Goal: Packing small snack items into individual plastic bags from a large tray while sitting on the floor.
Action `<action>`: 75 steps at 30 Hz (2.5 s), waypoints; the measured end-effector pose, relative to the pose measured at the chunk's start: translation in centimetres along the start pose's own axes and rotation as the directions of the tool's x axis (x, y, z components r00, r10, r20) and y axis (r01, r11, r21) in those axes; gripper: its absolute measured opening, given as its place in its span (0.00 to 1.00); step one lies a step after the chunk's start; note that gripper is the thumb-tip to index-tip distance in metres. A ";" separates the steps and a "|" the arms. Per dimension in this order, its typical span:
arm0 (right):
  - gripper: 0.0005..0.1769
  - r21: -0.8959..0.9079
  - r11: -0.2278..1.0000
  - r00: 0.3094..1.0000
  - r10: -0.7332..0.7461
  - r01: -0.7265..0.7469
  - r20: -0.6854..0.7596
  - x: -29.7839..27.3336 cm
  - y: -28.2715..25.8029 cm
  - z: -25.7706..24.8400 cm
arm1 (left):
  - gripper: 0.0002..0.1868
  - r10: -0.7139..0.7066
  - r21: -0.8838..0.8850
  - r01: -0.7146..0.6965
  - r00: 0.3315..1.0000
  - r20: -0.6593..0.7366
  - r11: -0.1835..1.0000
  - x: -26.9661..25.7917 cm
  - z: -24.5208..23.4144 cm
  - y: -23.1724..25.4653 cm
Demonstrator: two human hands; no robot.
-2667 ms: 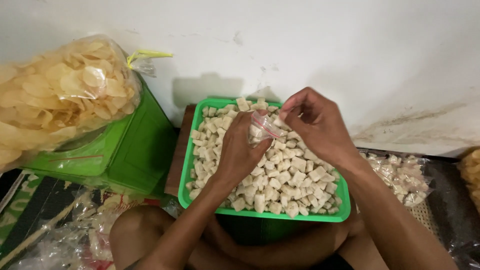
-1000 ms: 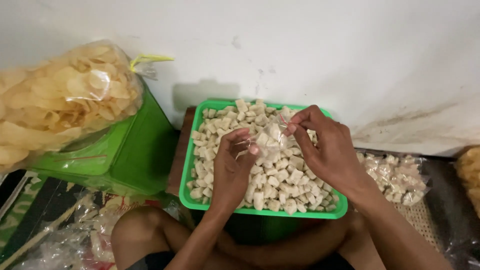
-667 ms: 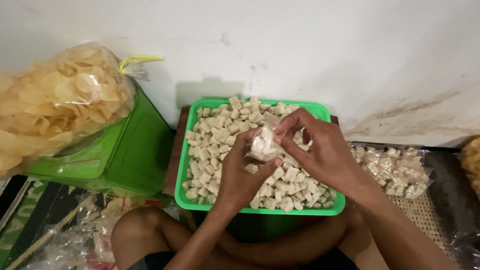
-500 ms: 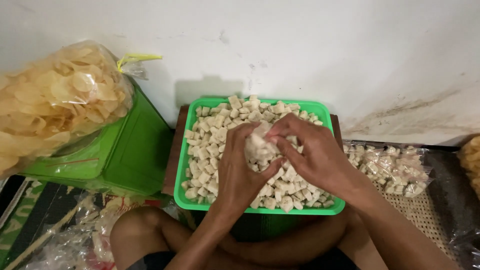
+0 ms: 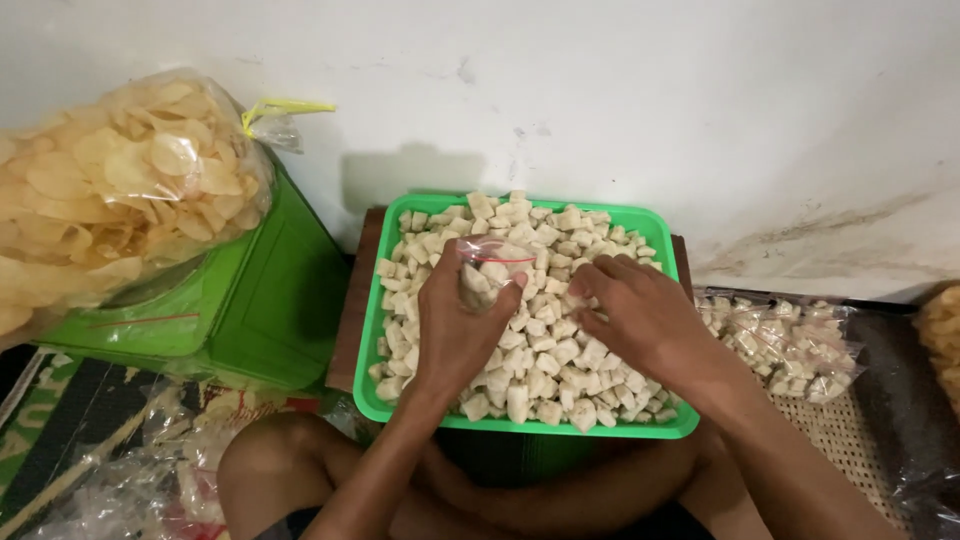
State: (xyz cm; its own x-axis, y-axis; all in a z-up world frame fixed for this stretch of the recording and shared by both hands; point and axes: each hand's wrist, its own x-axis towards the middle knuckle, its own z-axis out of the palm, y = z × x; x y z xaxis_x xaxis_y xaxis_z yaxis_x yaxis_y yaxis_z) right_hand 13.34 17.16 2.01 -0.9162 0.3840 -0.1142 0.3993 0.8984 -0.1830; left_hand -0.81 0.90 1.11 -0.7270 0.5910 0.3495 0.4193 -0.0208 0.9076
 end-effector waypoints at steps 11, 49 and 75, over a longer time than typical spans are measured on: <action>0.08 0.420 0.870 0.891 -0.044 0.256 -0.453 -1.7 -1.1 -5.4 | 0.18 0.148 -0.069 -0.140 0.981 0.127 0.988 -0.1 0.7 -1.2; 0.03 0.138 0.902 0.735 -0.236 0.409 -0.636 -6.0 -7.0 -6.1 | 0.20 0.209 -0.054 -0.204 0.965 0.155 0.978 -4.1 -2.5 2.8; 0.15 0.237 0.868 0.810 -0.264 0.437 -0.524 -7.9 -8.2 -6.9 | 0.19 0.287 -0.128 -0.269 0.946 0.151 0.954 -4.8 -1.0 3.8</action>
State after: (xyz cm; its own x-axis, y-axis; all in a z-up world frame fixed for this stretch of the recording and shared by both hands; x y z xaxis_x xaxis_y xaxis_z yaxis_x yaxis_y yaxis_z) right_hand 17.12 8.21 11.12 -0.8643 0.1854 0.4676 -0.0458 0.8967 -0.4402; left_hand 3.76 -2.82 3.12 -0.4851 0.6750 0.5560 0.5262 -0.2825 0.8021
